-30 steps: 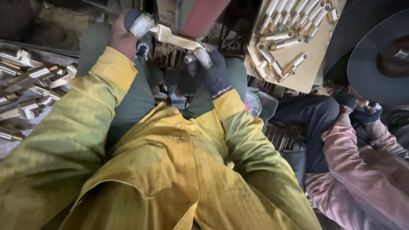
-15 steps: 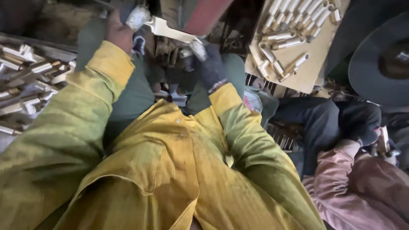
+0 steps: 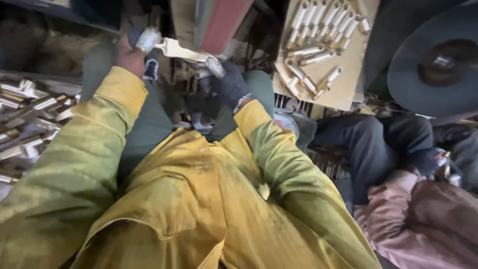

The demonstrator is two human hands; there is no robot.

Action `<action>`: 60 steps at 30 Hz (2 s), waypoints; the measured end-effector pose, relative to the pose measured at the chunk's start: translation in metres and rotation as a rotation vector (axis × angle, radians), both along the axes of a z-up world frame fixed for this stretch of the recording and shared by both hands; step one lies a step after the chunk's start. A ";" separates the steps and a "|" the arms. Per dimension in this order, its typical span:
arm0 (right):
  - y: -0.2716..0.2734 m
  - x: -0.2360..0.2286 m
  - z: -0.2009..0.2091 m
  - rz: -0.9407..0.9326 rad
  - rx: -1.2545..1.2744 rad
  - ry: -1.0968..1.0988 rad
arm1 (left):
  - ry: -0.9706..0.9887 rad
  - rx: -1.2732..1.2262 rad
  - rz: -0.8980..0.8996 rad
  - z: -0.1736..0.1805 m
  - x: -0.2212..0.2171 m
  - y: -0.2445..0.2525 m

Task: The person sits on the floor and repeatedly picks up brass-colored metal parts, pressing them against a rotating grinding wheel to smooth the surfaces. After each part is worked, it is placed on a nearby wooden board.

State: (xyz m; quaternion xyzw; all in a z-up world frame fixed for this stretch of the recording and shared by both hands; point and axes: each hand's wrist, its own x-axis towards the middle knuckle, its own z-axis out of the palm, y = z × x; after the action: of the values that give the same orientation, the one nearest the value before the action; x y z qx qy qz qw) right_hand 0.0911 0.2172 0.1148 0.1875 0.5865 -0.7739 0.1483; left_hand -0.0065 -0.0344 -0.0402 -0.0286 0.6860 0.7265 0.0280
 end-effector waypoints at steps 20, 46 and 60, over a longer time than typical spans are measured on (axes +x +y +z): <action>-0.001 0.067 0.103 0.187 -0.273 0.252 | 0.176 -0.248 -0.373 0.219 0.190 -0.031; -0.018 0.014 0.030 -0.154 -0.546 -0.085 | 0.099 -0.571 -0.292 0.246 0.129 0.047; -0.012 0.006 0.009 -0.132 -0.574 0.055 | 0.028 -0.491 -0.295 0.218 0.098 0.054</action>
State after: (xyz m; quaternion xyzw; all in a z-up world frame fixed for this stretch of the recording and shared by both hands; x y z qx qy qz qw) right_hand 0.0976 0.2052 0.1241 0.1547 0.3339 -0.9209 0.1286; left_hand 0.0912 0.0194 0.1778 0.0758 0.8383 0.5272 0.1162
